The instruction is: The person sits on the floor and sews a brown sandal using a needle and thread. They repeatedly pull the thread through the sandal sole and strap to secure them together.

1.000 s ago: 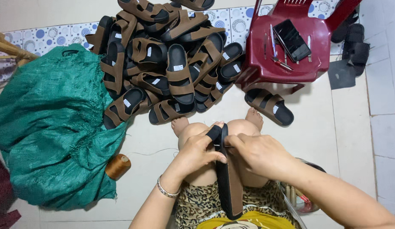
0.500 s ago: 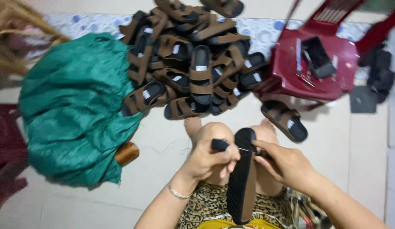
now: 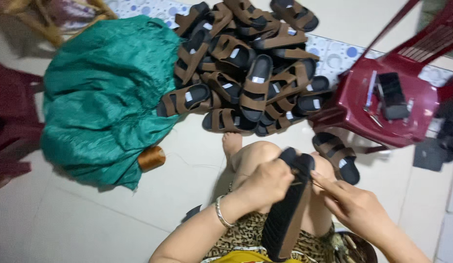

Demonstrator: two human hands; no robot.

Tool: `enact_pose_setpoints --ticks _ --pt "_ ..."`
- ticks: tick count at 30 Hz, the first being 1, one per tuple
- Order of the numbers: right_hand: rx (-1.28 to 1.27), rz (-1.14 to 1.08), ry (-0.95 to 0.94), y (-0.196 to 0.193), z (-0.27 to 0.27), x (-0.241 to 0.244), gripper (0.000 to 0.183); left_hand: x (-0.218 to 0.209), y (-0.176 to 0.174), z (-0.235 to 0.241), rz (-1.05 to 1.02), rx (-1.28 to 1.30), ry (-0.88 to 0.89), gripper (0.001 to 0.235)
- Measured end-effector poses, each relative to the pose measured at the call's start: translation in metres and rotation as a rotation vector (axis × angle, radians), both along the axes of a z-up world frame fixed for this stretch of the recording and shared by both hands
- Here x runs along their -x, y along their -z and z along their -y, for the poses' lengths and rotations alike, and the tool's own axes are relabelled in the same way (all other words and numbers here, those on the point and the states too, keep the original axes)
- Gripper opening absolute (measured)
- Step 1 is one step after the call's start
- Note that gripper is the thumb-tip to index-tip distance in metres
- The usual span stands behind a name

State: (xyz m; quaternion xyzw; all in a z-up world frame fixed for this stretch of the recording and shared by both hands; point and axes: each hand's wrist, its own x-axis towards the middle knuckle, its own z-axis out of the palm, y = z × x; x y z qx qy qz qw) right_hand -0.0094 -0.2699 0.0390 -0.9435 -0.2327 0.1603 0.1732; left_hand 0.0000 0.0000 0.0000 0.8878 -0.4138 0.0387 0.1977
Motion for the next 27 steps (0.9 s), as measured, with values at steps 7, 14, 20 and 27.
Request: enact_pose_setpoints --ticks 7,14,20,27 --pt "0.229 0.07 -0.071 -0.039 -0.051 0.002 0.061 0.016 -0.029 -0.005 -0.616 0.651 -0.483 0.022" --pt "0.257 0.209 -0.109 -0.029 -0.083 -0.011 0.031 0.025 -0.021 0.006 -0.355 0.766 -0.568 0.044" --pt "-0.101 0.237 -0.112 -0.018 -0.038 0.001 0.05 0.035 -0.062 -0.009 -0.106 0.675 -0.107 0.034" --pt "0.249 -0.302 0.509 -0.082 0.032 -0.008 0.057 0.027 -0.02 -0.041 -0.419 0.67 -0.531 0.052"
